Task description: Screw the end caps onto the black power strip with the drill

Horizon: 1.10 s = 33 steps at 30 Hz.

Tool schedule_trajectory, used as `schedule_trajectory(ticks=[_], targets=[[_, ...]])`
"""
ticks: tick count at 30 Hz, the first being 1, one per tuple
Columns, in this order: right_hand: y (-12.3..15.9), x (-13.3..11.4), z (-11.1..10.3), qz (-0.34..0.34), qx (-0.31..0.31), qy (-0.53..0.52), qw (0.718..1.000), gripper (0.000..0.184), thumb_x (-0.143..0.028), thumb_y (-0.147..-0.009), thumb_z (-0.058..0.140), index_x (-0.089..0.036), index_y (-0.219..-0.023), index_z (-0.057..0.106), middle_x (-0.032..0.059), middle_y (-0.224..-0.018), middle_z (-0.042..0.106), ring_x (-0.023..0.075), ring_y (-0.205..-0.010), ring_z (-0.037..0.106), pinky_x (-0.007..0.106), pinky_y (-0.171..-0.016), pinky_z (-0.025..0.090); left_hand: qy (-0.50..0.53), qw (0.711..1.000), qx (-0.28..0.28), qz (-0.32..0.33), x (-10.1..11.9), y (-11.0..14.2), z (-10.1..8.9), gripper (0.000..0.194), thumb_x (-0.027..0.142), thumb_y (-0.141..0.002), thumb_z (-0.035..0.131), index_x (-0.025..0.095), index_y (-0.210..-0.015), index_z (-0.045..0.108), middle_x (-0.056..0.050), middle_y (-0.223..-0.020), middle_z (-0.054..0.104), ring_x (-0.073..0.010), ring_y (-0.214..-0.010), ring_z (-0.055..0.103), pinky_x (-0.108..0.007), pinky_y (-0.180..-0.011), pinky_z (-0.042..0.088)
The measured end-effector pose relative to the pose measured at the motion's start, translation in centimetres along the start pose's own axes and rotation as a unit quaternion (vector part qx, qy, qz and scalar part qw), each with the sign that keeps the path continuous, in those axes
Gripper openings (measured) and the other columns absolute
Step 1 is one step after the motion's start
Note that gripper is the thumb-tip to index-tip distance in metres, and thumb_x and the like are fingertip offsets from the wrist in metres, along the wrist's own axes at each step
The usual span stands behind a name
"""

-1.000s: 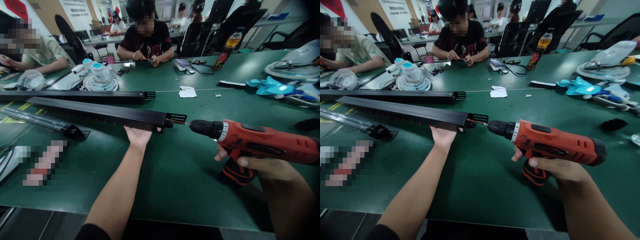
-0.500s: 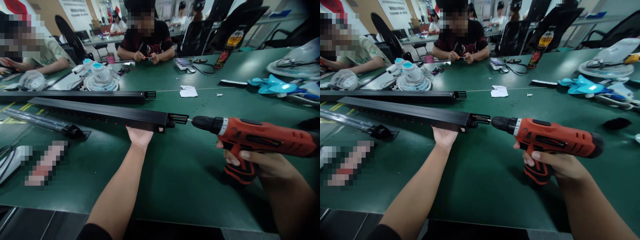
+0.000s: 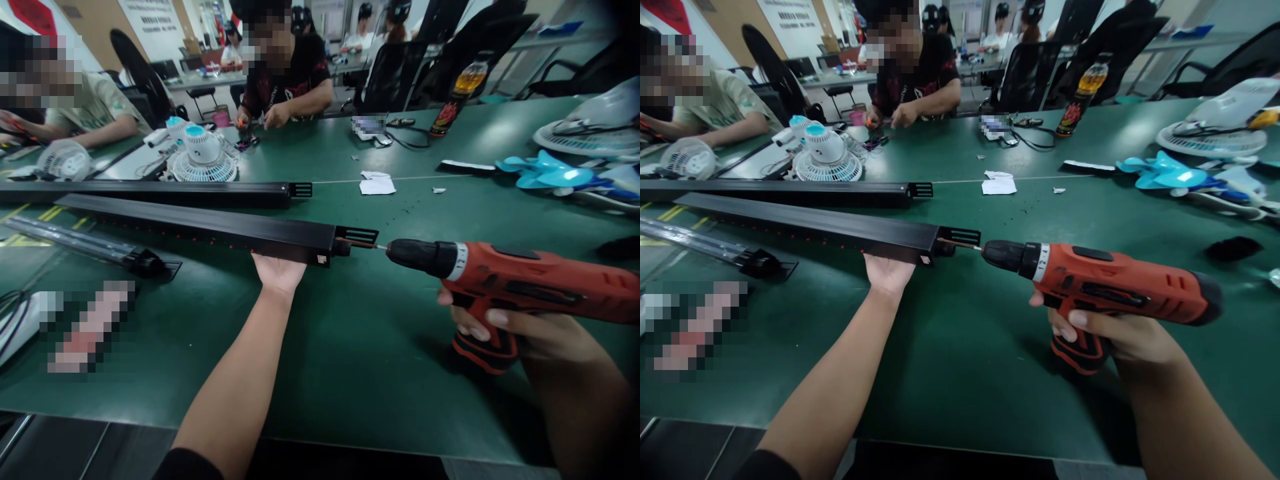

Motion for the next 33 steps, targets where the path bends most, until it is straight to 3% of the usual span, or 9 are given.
schedule_trajectory(ticks=[11,16,20,26,31,33], targets=[[-0.19,-0.17,-0.08,-0.002,-0.005,0.004,1.000,0.027,-0.048,-0.110,0.097,-0.027,-0.126,0.103,0.0026,-0.062,0.071,0.0176,-0.045,0.058,0.026,-0.037,0.049,0.005,1.000,0.004,-0.005,-0.06,0.17,0.24,0.072,0.066,-0.130,0.028,0.028,-0.166,0.077,-0.016,-0.157,0.086,-0.0400,-0.168,0.072,-0.064,-0.144,0.058],[0.05,0.42,-0.79,0.004,0.012,-0.005,1.000,0.026,-0.044,-0.108,0.099,-0.026,-0.126,0.102,0.0076,-0.078,0.083,0.0182,-0.048,0.065,0.028,-0.039,0.054,-0.005,1.000,-0.008,0.000,-0.08,0.27,0.29,0.073,0.069,-0.129,0.030,0.029,-0.167,0.076,-0.016,-0.160,0.085,-0.0399,-0.165,0.074,-0.061,-0.140,0.062],[0.04,0.44,-0.70,0.001,-0.010,-0.011,1.000,0.026,-0.042,-0.109,0.096,-0.026,-0.129,0.102,0.0038,-0.064,0.073,0.0215,-0.048,0.065,0.029,-0.038,0.054,-0.002,1.000,-0.016,0.009,-0.12,0.05,-0.02,0.069,0.067,-0.128,0.035,0.030,-0.171,0.074,-0.016,-0.160,0.085,-0.0419,-0.167,0.072,-0.064,-0.140,0.062],[0.37,0.12,-0.48,-0.001,0.007,0.000,1.000,0.029,-0.048,-0.108,0.098,-0.026,-0.127,0.102,0.0056,-0.066,0.075,0.0203,-0.049,0.063,0.028,-0.038,0.054,-0.006,1.000,-0.014,0.005,-0.15,-0.16,-0.26,0.070,0.067,-0.129,0.032,0.029,-0.169,0.076,-0.016,-0.161,0.085,-0.0415,-0.170,0.070,-0.066,-0.142,0.060],[0.29,0.35,-0.59,-0.005,0.007,-0.016,1.000,0.029,-0.050,-0.109,0.098,-0.029,-0.129,0.102,0.0087,-0.087,0.086,0.0169,-0.051,0.067,0.026,-0.043,0.057,-0.012,1.000,-0.010,0.001,-0.15,0.11,0.16,0.072,0.067,-0.129,0.029,0.028,-0.166,0.077,-0.017,-0.163,0.084,-0.0404,-0.172,0.068,-0.062,-0.144,0.059],[0.26,0.62,-0.69,0.000,-0.003,-0.022,1.000,0.029,-0.049,-0.109,0.098,-0.029,-0.129,0.102,0.0072,-0.084,0.084,0.0166,-0.051,0.068,0.025,-0.044,0.059,-0.011,1.000,-0.005,0.001,-0.16,0.19,0.28,0.072,0.067,-0.130,0.029,0.027,-0.165,0.077,-0.016,-0.167,0.082,-0.0396,-0.173,0.068,-0.060,-0.144,0.059]])
Point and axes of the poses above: each hand's wrist, its own y-axis away from the middle knuckle, its own z-axis out of the palm, x = y × z, the point moved 4 cm from there along -y, towards the middle knuckle
